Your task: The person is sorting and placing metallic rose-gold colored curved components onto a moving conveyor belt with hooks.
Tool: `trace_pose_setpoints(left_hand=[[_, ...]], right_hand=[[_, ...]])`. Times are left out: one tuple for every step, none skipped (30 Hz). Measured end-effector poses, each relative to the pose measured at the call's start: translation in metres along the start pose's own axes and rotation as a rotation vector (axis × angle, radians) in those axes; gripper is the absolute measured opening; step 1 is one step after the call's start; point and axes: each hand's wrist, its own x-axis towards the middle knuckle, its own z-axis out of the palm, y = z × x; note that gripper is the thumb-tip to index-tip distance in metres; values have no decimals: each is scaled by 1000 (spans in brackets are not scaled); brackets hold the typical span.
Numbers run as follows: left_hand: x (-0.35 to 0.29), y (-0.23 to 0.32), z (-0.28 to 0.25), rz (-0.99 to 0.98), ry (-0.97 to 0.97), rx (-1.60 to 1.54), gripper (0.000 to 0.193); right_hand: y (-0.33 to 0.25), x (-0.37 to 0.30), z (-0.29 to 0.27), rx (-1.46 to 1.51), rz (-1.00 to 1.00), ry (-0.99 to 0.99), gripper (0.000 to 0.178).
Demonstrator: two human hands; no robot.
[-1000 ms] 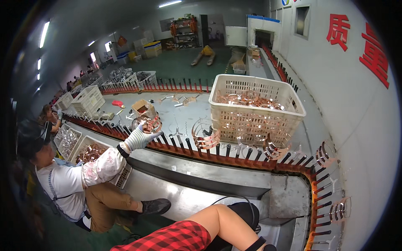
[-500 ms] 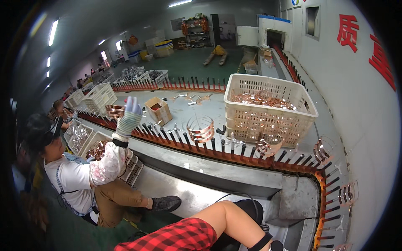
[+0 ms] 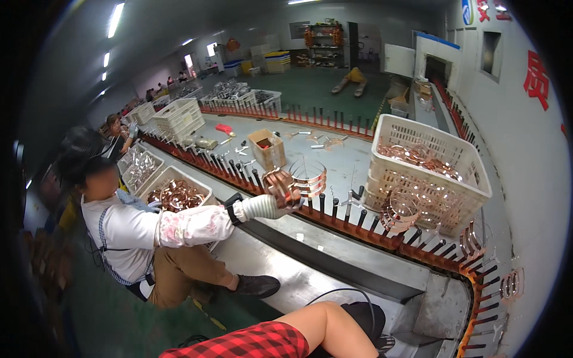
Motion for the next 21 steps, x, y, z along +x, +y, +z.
trace_pose_setpoints(left_hand=[[1,-1,2,-17,-49,35,33],[0,-1,2,-26,-99,70,33],[-3,1,2,-36,-98,70,33],[-6,3,2,-47,-94,68,33],[-9,6,2,-56,-89,65,33],[-10,7,1,-63,-83,65,33],[-11,9,1,-70,-77,64,34],[-13,11,0,-75,-70,63,34],[-14,12,0,-82,-63,63,34],[-14,12,-1,-89,-57,63,34],[-15,12,-2,-95,-50,62,34],[-15,13,-2,-94,-47,59,35],[-15,14,-1,-95,-43,55,35],[-15,15,-1,-96,-40,50,35],[-15,16,-1,-92,-37,47,35],[-15,15,-1,-94,-33,43,36],[-16,15,0,-96,-30,39,36],[-15,15,0,-95,-26,35,36],[-14,16,0,-94,-23,31,36],[-12,16,1,-91,-21,27,37],[-12,15,1,-86,-21,26,37]], right_hand=[[13,2,4,-21,-24,52,30],[28,1,9,-22,-29,52,30],[38,0,12,-53,37,61,29],[48,1,16,-84,104,70,28],[55,1,24,132,246,104,27],[60,2,26,129,242,103,27],[65,0,28,195,259,147,28],[69,-1,30,260,276,192,28],[73,1,31,257,270,190,28],[76,5,32,46,189,199,28],[79,8,32,-163,107,206,29],[76,5,32,-164,111,208,29],[65,3,30,-63,186,204,30],[55,1,27,40,261,200,31],[45,-1,23,39,266,204,31],[35,0,19,131,259,189,32],[30,0,18,224,252,175,33],[31,0,18,223,256,176,33],[33,1,19,156,230,187,33],[35,1,18,88,205,198,33],[40,3,20,91,210,205,33]])
